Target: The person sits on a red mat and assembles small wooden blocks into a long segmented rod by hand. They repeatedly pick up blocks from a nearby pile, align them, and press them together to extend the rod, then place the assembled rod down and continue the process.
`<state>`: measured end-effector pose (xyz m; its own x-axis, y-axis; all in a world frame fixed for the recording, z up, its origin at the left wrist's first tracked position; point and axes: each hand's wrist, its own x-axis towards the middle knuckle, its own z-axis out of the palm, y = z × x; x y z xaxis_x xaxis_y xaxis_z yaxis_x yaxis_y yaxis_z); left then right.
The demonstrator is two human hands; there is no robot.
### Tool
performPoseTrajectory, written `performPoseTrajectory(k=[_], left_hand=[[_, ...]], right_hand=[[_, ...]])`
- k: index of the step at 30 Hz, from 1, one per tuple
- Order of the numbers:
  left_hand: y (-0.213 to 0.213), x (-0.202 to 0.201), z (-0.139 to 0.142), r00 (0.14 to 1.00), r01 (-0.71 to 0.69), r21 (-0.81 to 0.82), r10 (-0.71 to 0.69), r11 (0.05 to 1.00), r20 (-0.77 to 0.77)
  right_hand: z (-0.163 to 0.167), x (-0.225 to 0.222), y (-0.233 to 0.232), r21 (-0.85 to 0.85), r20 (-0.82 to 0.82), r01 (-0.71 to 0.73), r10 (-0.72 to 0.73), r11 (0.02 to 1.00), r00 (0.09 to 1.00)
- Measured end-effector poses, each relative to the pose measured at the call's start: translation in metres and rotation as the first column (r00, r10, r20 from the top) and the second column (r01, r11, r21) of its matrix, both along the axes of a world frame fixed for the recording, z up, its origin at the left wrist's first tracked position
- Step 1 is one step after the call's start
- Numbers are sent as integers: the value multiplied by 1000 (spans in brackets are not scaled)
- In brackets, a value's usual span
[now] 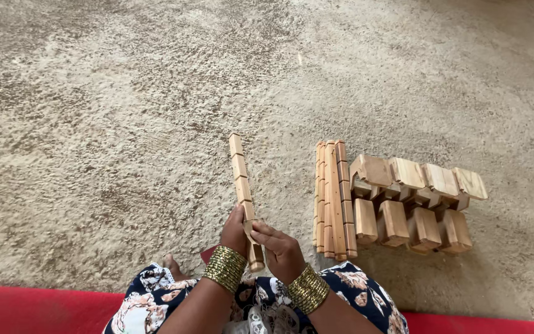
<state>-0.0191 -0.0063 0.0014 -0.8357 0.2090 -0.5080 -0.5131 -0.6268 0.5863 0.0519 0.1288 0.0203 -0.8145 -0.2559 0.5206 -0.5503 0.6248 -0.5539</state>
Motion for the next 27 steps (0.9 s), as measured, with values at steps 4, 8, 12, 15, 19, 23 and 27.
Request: performPoseTrajectory(k=[4,8,12,15,19,23,27], left_hand=[[14,9,3,960,196,-360,-253,912,-119],[29,27,3,929,344,-331,-369,879,-13],[31,30,2,926,356,-359,-378,863,9],[22,20,4,967,250,-309,-253,918,33],[1,3,8,996,10,104,-19,994,82],[-2,-1,11,1000,-30,-5,30,1000,-3],[18,13,13,977,185,-199,-202,962,-67]], right_hand=[[-11,-20,14,-60,346,180,-149,982,926],[-21,-38,41,-57,7,279,-279,959,960],[-20,-35,41,-100,70,294,-288,950,955],[-11,-26,20,11,401,310,-288,951,870],[5,-5,-2,-110,188,8,13,994,982],[7,2,-4,-140,166,-27,51,990,985],[-5,-18,10,-171,246,83,-39,982,968]])
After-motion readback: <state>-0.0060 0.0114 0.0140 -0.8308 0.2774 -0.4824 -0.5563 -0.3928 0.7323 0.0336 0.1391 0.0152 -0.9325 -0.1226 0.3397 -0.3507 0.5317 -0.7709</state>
